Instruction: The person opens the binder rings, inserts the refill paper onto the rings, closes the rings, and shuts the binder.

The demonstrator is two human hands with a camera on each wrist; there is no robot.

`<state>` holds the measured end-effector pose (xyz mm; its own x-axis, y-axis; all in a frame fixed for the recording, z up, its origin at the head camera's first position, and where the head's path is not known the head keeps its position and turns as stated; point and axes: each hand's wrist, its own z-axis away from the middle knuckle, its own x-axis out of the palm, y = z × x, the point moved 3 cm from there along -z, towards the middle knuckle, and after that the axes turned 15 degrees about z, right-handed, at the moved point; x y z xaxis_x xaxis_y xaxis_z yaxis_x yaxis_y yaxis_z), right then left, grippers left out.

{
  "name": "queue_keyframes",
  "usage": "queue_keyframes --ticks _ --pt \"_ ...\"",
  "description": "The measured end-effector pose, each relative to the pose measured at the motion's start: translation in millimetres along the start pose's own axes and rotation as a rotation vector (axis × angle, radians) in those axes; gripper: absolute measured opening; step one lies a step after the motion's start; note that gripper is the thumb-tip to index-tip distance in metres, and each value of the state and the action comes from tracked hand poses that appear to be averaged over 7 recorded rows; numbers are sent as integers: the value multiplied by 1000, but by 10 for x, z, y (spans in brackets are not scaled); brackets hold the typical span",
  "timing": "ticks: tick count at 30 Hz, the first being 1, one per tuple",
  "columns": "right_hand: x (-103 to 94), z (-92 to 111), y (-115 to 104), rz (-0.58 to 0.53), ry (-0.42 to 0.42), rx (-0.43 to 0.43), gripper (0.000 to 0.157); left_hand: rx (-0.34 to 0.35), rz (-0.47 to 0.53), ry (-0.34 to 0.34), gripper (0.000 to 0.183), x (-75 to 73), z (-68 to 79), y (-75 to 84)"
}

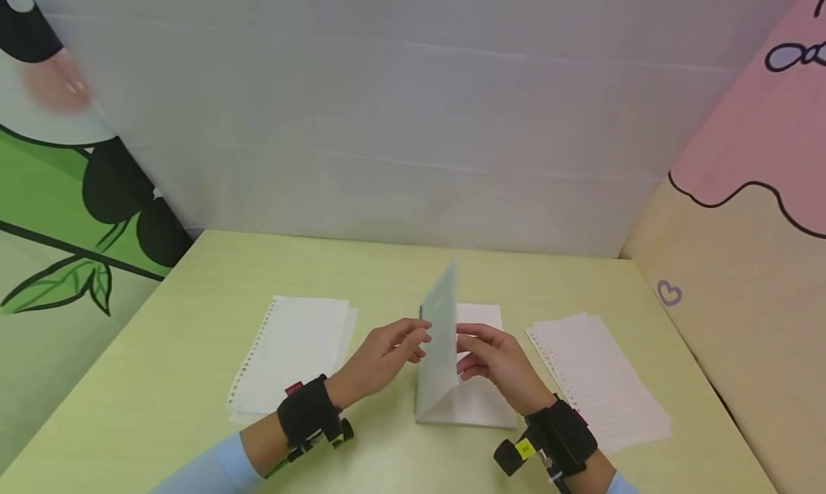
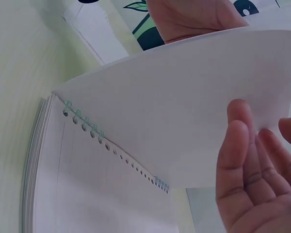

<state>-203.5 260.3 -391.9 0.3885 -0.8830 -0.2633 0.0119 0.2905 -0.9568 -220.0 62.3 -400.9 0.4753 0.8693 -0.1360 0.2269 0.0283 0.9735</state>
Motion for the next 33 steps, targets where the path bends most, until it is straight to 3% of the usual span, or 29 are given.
queue_keyframes --ticks 9,17,26,29,33 --pt "207 -75 -31 107 27 18 53 -15 34 27 36 -42 30 56" --pt "375 -69 -59 137 16 -4 48 -100 79 35 47 -80 66 103" --pt "365 17 -54 325 33 -6 47 -70 65 30 34 -188 247 487" --pt "305 58 12 417 80 11 46 -52 52 44 32 -254 283 523" --pt "267 104 128 743 197 -3 39 -55 29 58 32 -346 335 530"
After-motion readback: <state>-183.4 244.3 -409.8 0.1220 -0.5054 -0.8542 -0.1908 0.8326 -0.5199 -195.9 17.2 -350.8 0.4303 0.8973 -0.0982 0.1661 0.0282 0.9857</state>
